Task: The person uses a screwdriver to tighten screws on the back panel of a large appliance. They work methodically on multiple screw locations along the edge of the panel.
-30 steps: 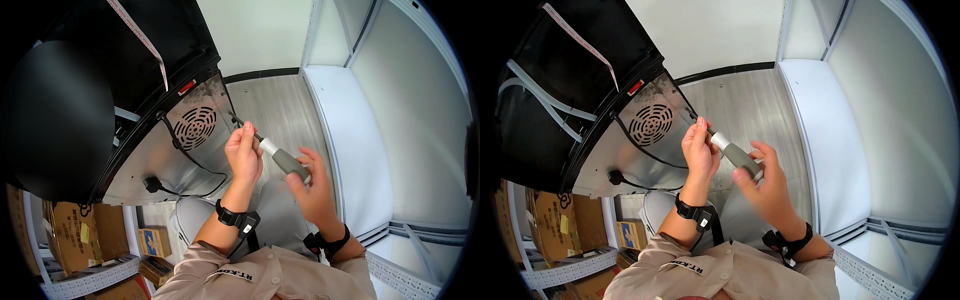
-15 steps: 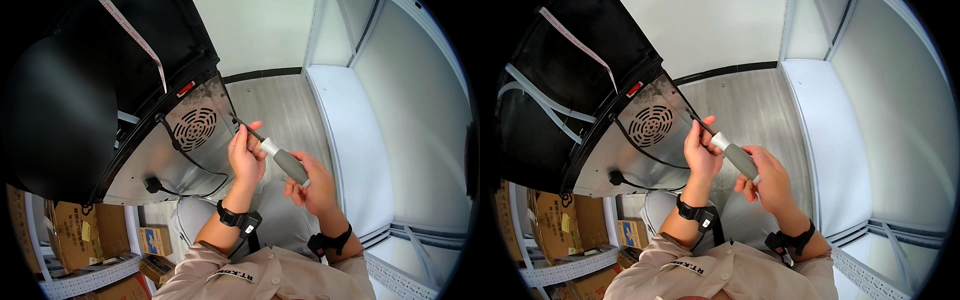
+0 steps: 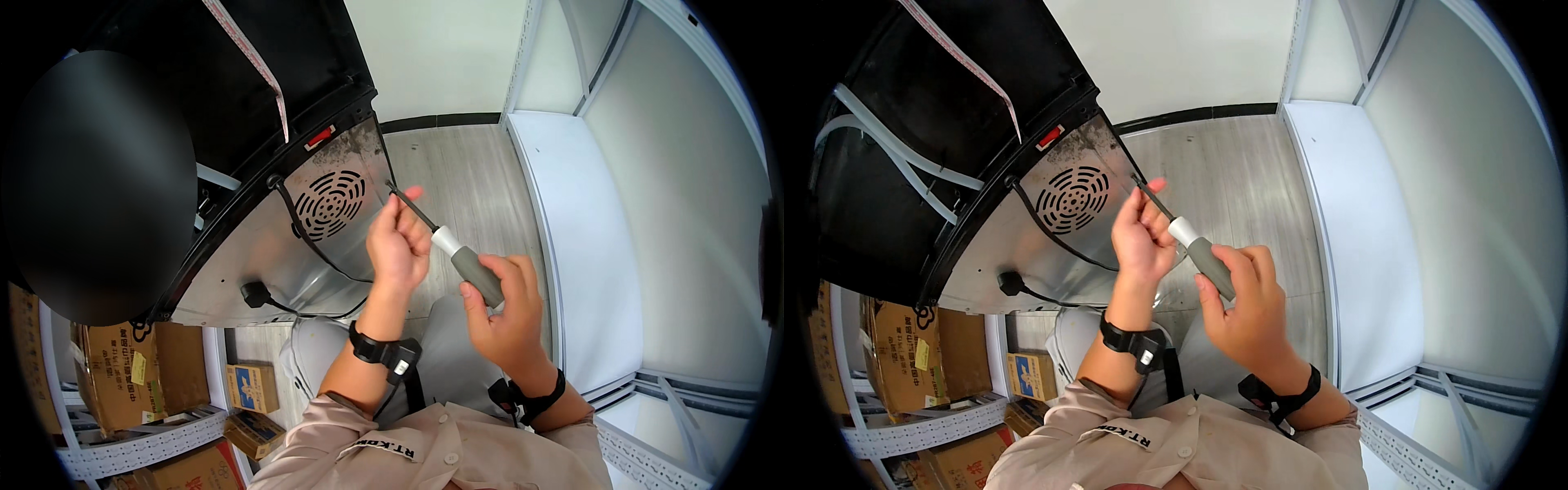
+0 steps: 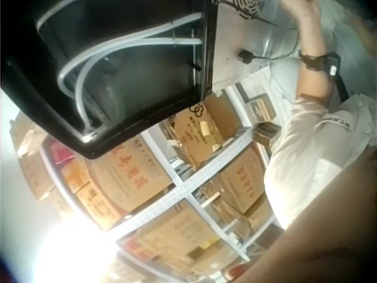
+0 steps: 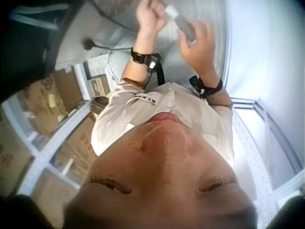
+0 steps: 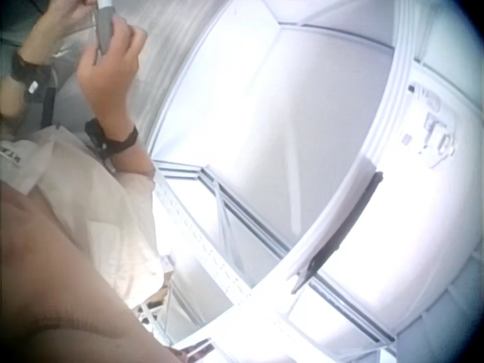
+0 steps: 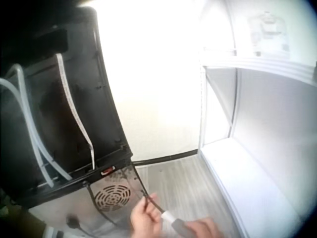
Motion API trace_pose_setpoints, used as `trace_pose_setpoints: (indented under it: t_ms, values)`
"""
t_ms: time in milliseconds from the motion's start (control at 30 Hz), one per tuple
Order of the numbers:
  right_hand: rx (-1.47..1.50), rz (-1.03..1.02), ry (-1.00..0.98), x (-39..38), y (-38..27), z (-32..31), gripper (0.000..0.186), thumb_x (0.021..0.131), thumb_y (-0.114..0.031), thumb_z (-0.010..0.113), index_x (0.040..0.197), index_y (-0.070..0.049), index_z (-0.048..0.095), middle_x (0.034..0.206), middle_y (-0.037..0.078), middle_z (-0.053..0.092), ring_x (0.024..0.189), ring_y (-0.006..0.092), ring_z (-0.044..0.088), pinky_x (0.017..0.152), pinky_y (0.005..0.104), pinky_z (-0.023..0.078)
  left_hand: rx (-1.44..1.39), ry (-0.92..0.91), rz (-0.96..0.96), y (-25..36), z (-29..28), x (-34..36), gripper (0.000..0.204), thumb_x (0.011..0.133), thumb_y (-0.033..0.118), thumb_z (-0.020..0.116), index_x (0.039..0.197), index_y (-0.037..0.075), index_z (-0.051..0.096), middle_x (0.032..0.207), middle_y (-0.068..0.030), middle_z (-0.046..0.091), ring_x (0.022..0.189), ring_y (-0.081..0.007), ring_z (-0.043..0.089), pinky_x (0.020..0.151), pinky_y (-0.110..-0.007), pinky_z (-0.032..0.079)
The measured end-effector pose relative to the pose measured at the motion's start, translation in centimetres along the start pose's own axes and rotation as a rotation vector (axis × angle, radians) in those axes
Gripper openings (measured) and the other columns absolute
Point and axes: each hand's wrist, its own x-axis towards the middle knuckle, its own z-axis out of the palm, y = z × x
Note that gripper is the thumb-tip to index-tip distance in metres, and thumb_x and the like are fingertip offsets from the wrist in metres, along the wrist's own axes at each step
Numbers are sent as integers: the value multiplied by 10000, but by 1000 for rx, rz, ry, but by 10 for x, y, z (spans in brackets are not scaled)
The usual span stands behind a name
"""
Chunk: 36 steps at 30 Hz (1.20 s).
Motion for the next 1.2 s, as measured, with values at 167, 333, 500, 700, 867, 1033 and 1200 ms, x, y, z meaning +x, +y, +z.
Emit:
trace_pose_setpoints:
  t_ms: [167,333,500,700,867,1033,1200]
  values:
    - [189,276,-41,2,-2,0,255,939,-135,638,1152,-3,592,740,126,617,605,223,593,567,322,470,-190,-68,-162,16,-2,10,355,1042,263,414,1177,-13,591,595,60,314,473,-71,267,416,-239,211]
    - [175,362,-124,8,-5,-7,223,981,-143,576,1154,-3,592,686,112,605,570,184,567,543,312,441,-179,-45,-97,12,4,12,352,1055,257,398,1193,-8,583,606,63,308,484,-64,264,421,-240,205]
    - [168,336,-159,3,-6,-6,208,976,-127,569,1140,-4,603,694,106,604,570,174,559,541,311,436,-132,34,9,1,9,13,332,1065,238,403,1194,-11,579,619,68,302,490,-56,254,429,-246,198]
    - [110,267,-79,-9,-1,-17,200,972,-110,560,1133,-4,614,746,100,627,610,174,572,573,301,450,-145,48,42,-2,12,14,316,1065,255,403,1149,21,598,617,75,270,505,-51,238,427,-242,177]
    - [156,230,22,-26,11,-27,225,996,-130,523,1149,10,611,849,101,656,706,164,593,638,295,467,-95,32,53,-1,7,14,313,1058,230,406,1135,-1,603,617,62,270,503,-63,235,436,-251,179]
    - [242,346,30,-53,37,-38,263,1019,-150,486,1179,29,593,988,107,652,796,153,592,707,277,472,60,41,8,-6,11,3,311,1035,203,412,1108,-24,613,613,59,260,500,-64,241,435,-246,180]
    - [391,431,11,-76,57,-47,313,1042,-184,451,1252,26,548,1082,94,622,864,122,566,750,263,474,659,-202,45,-36,14,-18,307,891,37,412,1069,-39,650,617,63,371,505,-36,298,446,-216,252]
